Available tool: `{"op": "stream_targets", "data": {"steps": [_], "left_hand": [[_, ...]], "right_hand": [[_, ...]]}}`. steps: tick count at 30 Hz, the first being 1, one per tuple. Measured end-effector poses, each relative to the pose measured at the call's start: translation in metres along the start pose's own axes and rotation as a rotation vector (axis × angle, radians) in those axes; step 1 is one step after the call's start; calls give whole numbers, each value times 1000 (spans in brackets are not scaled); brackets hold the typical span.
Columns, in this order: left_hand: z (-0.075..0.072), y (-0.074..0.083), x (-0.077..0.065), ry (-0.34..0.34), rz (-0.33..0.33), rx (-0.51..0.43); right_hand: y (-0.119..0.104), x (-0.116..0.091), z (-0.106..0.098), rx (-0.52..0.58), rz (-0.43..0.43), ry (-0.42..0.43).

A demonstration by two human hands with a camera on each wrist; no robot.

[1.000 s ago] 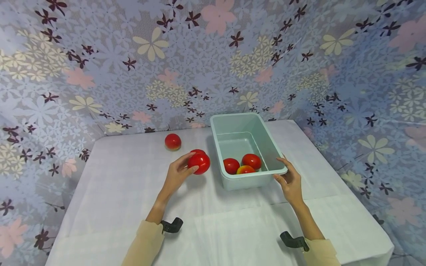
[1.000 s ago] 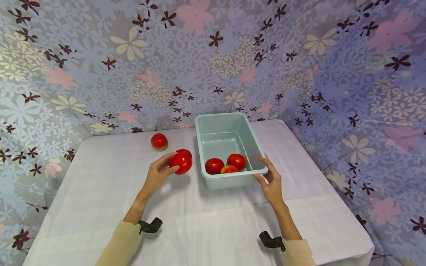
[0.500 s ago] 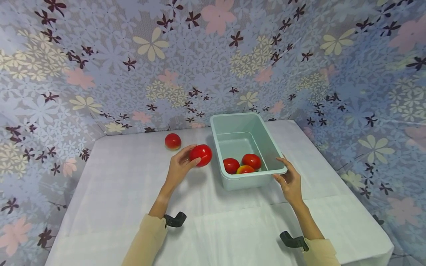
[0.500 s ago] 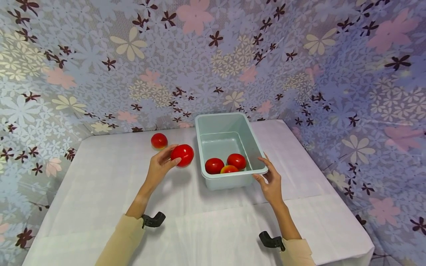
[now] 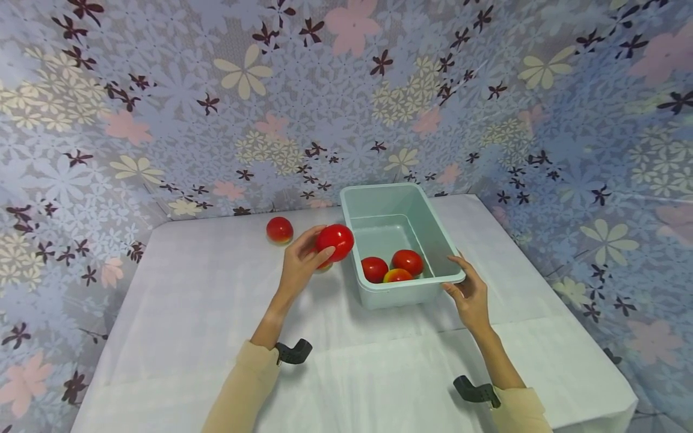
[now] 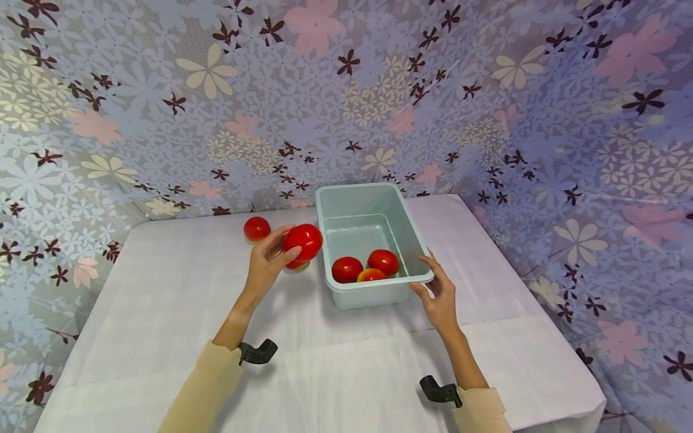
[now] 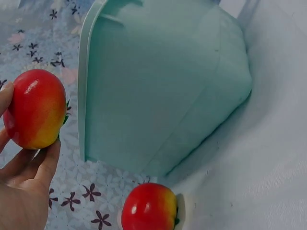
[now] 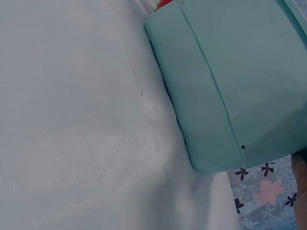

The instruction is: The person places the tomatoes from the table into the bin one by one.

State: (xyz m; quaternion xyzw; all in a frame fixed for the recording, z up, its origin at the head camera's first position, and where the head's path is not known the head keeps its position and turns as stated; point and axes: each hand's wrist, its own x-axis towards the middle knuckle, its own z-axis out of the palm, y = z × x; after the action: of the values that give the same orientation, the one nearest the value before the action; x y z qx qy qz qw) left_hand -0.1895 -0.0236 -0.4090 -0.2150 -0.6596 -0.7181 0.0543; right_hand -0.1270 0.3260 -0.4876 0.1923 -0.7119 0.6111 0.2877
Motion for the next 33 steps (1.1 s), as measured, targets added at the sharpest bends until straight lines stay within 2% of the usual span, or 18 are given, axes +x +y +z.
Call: {"op": "stream_targets", "data": {"steps": [21,33], "left_hand": [[27,11,14,-95,67,20],[40,12,16,-150,43,22]], "right_hand": [[2,0,-1,1,9,10],[1,-2,0,-11,-4,3]]}}
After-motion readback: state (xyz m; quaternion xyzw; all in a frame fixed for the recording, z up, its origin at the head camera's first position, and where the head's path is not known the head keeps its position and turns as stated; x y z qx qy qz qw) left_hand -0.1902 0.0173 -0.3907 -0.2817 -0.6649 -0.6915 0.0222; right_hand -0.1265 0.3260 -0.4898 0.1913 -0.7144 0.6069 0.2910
